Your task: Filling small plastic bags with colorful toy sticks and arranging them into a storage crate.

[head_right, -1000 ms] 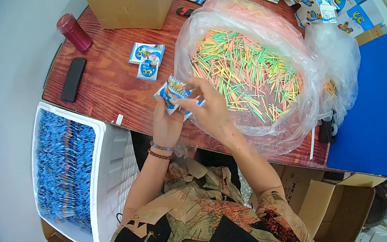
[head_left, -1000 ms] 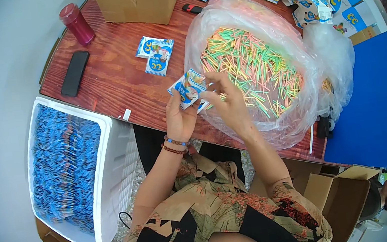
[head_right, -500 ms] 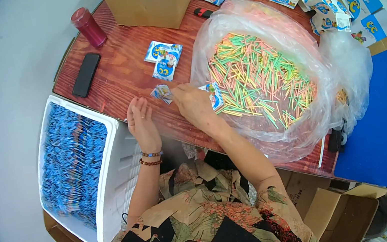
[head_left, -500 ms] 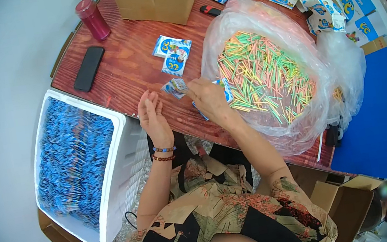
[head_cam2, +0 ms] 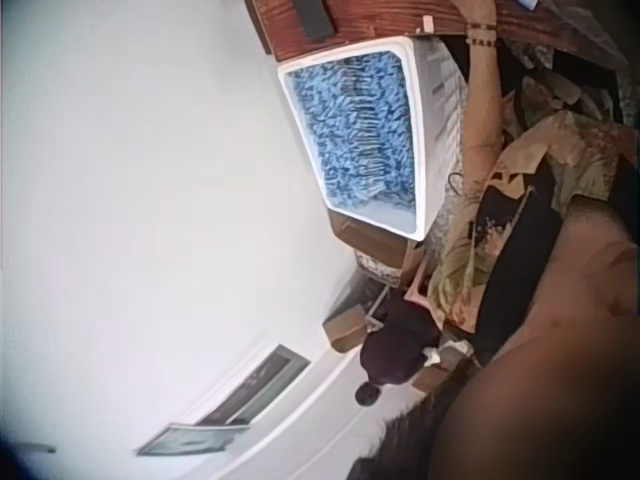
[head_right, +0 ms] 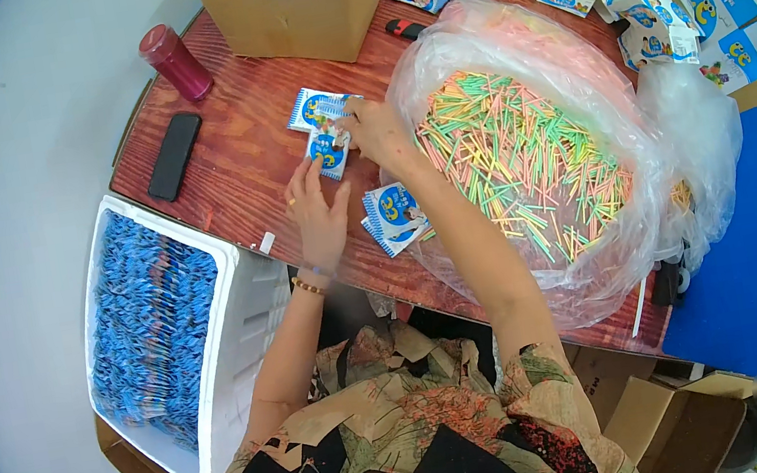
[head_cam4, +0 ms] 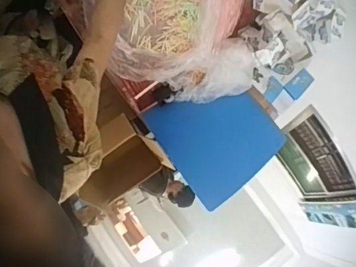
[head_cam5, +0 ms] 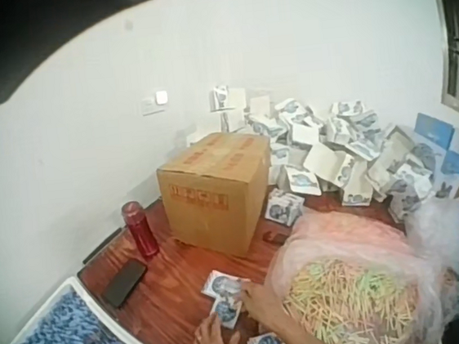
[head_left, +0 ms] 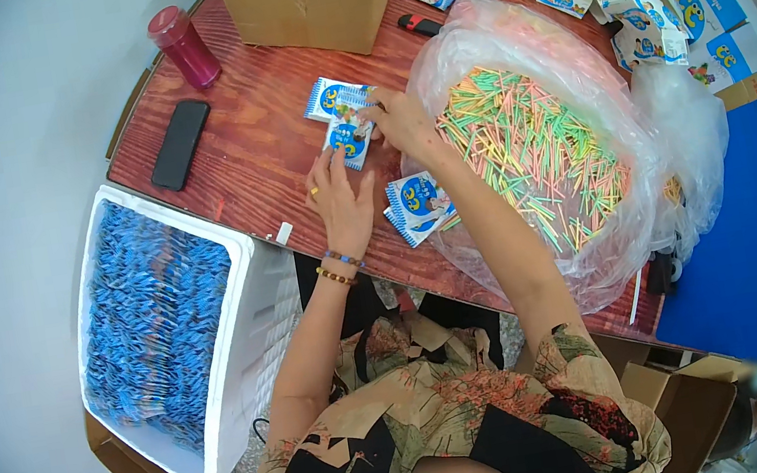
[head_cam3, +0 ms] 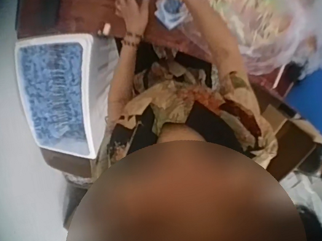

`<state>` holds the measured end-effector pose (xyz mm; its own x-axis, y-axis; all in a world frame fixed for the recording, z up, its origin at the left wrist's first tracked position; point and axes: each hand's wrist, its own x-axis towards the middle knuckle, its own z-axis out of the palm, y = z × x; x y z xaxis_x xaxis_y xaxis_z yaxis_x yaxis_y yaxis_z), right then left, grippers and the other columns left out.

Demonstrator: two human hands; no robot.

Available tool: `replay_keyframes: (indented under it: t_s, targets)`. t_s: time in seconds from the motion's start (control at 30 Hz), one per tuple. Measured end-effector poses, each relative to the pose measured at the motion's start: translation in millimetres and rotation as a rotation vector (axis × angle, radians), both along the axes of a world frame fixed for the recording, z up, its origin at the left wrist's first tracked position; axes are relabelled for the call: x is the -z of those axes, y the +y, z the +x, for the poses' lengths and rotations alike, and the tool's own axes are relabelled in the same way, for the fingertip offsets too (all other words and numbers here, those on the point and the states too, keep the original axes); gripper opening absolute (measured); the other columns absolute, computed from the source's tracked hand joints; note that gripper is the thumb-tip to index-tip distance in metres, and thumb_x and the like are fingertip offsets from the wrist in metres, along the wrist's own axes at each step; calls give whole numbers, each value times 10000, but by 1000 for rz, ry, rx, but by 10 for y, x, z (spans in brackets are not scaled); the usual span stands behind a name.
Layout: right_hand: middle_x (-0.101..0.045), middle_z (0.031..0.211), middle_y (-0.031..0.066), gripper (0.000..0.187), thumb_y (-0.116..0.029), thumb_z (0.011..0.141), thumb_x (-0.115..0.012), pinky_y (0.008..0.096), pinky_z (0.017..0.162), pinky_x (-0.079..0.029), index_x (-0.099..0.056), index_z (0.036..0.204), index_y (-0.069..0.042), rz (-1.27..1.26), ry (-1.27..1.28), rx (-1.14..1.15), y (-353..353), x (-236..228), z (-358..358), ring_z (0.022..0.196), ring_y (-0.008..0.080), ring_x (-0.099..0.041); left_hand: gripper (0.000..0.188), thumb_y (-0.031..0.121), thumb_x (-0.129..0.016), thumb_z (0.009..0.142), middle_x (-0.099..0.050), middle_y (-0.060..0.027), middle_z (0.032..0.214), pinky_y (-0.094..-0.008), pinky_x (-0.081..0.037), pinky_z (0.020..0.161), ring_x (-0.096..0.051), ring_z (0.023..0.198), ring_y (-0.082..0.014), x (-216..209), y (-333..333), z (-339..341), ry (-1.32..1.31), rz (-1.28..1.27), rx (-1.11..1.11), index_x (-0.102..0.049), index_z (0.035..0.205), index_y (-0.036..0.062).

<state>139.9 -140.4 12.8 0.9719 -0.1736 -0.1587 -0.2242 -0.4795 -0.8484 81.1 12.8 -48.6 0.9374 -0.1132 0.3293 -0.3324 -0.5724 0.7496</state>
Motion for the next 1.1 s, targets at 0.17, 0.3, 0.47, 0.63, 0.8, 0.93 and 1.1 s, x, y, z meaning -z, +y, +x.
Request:
replay_keyframes:
  t_s: [0.17,0.3,0.47,0.63,0.8,0.93,1.1]
  targets:
    - [-654,816,179,194,-164,861,-602,421,704,-495,-636,943,8,-175,-465,93,-402,188,-346,760,306,-650,624,258,-682,806,-411,-117,1384,-520,-237,1034,-345,1280,-339,-3,-119,49,5,109,34,-444,1357,86]
    - [-630,811,100,238,-184,823,-680,332,677,-482,-628,993,-25,-379,-244,-50,-698,-36,-909,741,228,-620,587,288,-693,804,-458,-119,1316,-518,-260,1008,-369,1237,-336,38,-15,58,-53,56,-7,-485,1316,90]
    - [-560,828,81,210,-160,762,-730,327,669,-454,-636,909,-44,-380,-183,-61,-776,123,-1235,754,214,-573,326,326,-746,751,-546,-34,1056,-468,-257,908,-438,1078,-284,-175,-238,-211,93,128,151,-602,974,137]
    - [-566,805,74,135,-94,786,-696,315,636,-446,-610,866,-27,-345,-294,-34,-784,292,-1180,715,197,-558,292,313,-747,735,-567,-20,923,-441,-260,877,-474,983,-248,-24,-258,-129,86,134,161,-592,905,133]
    - [-578,775,35,90,-86,863,-642,278,657,-452,-581,873,-21,17,-255,48,-773,228,-1212,701,113,-543,223,262,-731,754,-568,-16,841,-428,-265,874,-486,924,-219,-95,-258,-160,-15,108,179,-584,836,116]
    - [-588,791,23,97,-92,878,-629,267,669,-456,-579,932,-29,126,-315,87,-747,168,-1227,736,95,-550,214,262,-724,789,-557,-12,831,-385,-292,856,-492,866,-195,-142,-277,-195,-38,-23,150,-583,807,103]
    - [-576,739,7,116,-100,871,-643,226,650,-436,-584,924,-15,22,-354,120,-594,12,-1204,715,73,-537,213,240,-716,819,-559,-16,822,-359,-308,839,-498,809,-184,-158,-252,-185,-92,-79,185,-572,814,82]
